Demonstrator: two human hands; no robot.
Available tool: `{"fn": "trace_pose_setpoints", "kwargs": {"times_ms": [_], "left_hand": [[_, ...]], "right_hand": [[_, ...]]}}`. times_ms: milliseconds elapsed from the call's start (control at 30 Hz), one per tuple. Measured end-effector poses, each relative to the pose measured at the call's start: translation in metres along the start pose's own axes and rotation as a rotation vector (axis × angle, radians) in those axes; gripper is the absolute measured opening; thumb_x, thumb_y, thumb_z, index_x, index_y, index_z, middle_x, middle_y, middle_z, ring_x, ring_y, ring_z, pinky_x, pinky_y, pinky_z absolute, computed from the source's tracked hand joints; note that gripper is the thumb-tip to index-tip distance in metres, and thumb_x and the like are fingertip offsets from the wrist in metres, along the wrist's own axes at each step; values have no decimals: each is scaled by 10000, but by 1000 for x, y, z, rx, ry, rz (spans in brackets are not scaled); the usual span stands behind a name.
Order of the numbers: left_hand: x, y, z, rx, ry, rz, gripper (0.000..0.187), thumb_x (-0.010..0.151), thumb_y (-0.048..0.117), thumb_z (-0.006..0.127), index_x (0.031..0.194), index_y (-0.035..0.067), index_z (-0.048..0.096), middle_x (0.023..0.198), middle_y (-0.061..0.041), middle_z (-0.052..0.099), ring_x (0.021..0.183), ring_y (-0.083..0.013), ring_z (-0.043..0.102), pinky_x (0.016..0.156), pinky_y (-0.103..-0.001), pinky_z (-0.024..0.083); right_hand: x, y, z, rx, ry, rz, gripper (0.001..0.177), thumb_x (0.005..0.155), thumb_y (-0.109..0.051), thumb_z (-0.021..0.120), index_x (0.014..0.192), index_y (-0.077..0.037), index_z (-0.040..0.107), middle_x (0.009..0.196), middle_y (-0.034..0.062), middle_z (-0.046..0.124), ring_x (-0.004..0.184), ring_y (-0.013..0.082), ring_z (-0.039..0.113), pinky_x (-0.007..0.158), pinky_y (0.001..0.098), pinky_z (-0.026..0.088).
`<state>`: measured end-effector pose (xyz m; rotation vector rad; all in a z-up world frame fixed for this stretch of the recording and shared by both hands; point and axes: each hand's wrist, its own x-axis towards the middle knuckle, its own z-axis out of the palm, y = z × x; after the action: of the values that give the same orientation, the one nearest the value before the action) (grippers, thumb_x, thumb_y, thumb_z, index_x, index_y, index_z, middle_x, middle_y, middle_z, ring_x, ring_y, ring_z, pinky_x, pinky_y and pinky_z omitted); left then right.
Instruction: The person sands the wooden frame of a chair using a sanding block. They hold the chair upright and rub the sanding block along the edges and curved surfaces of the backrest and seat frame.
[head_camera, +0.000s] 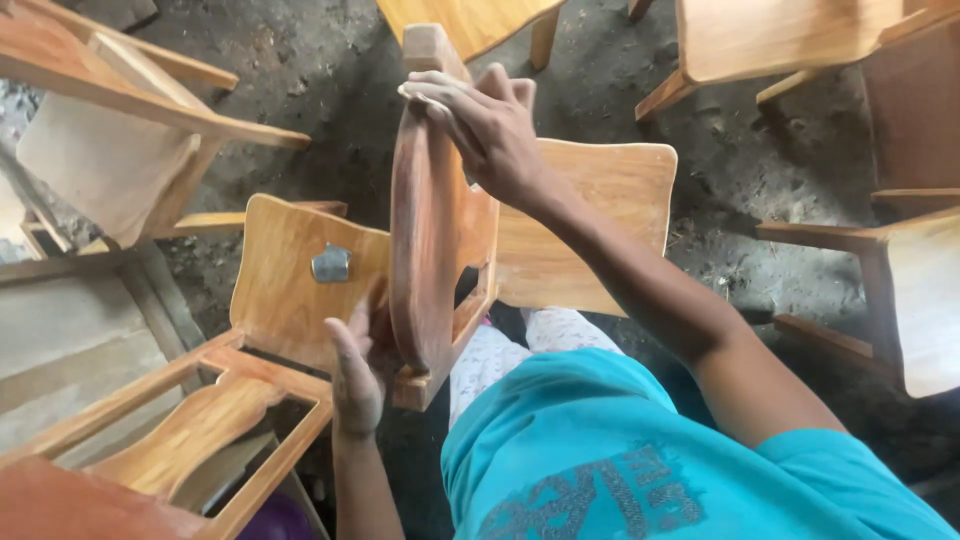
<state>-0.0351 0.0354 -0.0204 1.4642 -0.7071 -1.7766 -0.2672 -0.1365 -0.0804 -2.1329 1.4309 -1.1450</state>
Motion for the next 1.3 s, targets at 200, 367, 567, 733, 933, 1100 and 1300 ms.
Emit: {"fn": "trace_pose_setpoints", "kwargs": {"times_ms": [200, 367, 567, 733, 933, 1100, 1300], "left_hand": [[-28, -17, 15, 651, 186, 142, 500, 868, 240, 781, 1325, 90, 642, 904, -2, 696, 768, -55, 630, 718, -225, 569], [-31, -53, 12, 814, 303, 370, 395, 918, 302, 723, 1222, 55, 662, 617, -6, 595, 516, -99, 543, 539, -275, 502], [-23, -62, 16, 838, 457, 533, 482, 889, 331, 761, 1288, 79, 665, 899, -84, 781, 697, -185, 729, 646, -332, 575], [-19, -82, -9, 867, 369, 542, 382, 856, 230, 769, 1193, 96, 650, 778, -89, 732, 674, -267, 705, 639, -394, 544], [-36, -58, 0, 878, 266, 620, 385, 928, 220, 742, 1223, -17, 669, 1168, -177, 751, 1051, -278, 749, 883, -368, 595], [-47, -86, -15, 661, 230, 545, 516, 907, 201, 775, 1348, 37, 563, 1296, -154, 669, 1139, -247, 693, 948, -336, 607], [-33, -111, -13, 543, 256, 801, 382, 950, 100, 748, 1225, -24, 514, 1179, -180, 579, 1104, -290, 621, 999, -386, 532]], "right_hand": [[-66, -32, 14, -94, -155, -378, 357, 1177, -322, 454, 1527, -327, 523, 1607, -72, 487, 1094, 67, 506, 922, 351, 282], [0, 11, 18, -60, 10, -110, 388, 1100, -209, 383, 1288, -317, 705, 1404, -78, 624, 984, 224, 542, 946, 469, 257], [-51, -29, 10, 95, -131, -238, 344, 1158, -288, 417, 1443, -204, 588, 1525, 71, 530, 1218, 285, 425, 1067, 470, 287], [-118, -80, 11, -173, -215, -527, 269, 1180, -342, 447, 1328, -369, 671, 1621, -142, 391, 1148, 180, 382, 1029, 410, 228], [-6, -43, -2, -95, 26, -364, 205, 1094, -184, 659, 1233, -297, 758, 1362, -122, 688, 1186, 283, 427, 919, 471, 295], [-38, -16, -3, 278, 244, 80, 358, 1090, -140, 493, 740, -79, 542, 556, -14, 465, 559, 107, 414, 574, 313, 314], [-184, -35, -44, 1096, 326, 1006, 534, 950, -533, 485, 1250, -91, 497, 1097, 195, 659, 898, 299, 758, 656, 506, 686]]}}
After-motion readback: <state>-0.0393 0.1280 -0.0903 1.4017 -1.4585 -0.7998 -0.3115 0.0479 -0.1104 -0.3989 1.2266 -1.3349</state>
